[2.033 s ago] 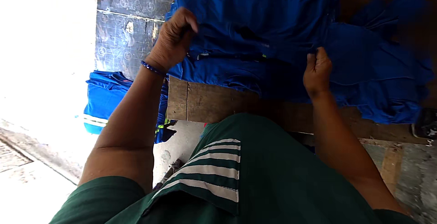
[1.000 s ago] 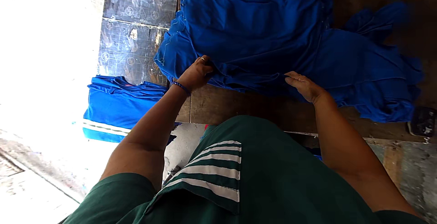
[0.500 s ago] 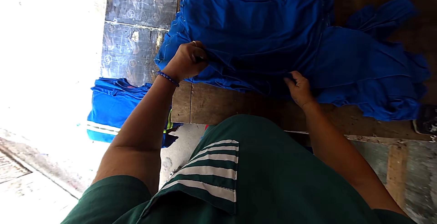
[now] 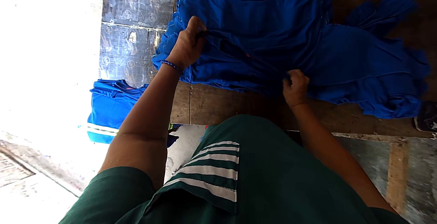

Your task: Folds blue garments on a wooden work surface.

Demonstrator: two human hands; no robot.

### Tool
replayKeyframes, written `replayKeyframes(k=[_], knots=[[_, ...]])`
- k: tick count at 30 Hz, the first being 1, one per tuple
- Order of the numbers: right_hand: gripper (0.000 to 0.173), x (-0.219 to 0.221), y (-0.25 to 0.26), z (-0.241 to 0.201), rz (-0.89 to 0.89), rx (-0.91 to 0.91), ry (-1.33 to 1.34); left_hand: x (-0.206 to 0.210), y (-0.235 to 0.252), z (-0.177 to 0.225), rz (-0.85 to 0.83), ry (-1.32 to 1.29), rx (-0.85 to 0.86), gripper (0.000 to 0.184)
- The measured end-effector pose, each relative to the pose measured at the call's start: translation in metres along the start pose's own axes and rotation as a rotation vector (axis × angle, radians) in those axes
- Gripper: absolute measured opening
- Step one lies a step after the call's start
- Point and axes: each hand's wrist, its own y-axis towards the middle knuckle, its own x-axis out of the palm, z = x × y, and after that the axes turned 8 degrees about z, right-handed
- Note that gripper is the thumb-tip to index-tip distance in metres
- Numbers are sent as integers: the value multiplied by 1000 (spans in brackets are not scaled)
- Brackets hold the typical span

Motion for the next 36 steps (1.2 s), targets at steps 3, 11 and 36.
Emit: replayKeyframes(k=[3,11,36], knots=[[35,-22,39,1,115,49,32,1,-2,-5,6,-63,182,14],[36,-39,86,-5,151,36,95,53,-48,4,-293,134,103,21],[39,-20,34,7,-290,28,-39,37,8,6,-94,-49,63,19]])
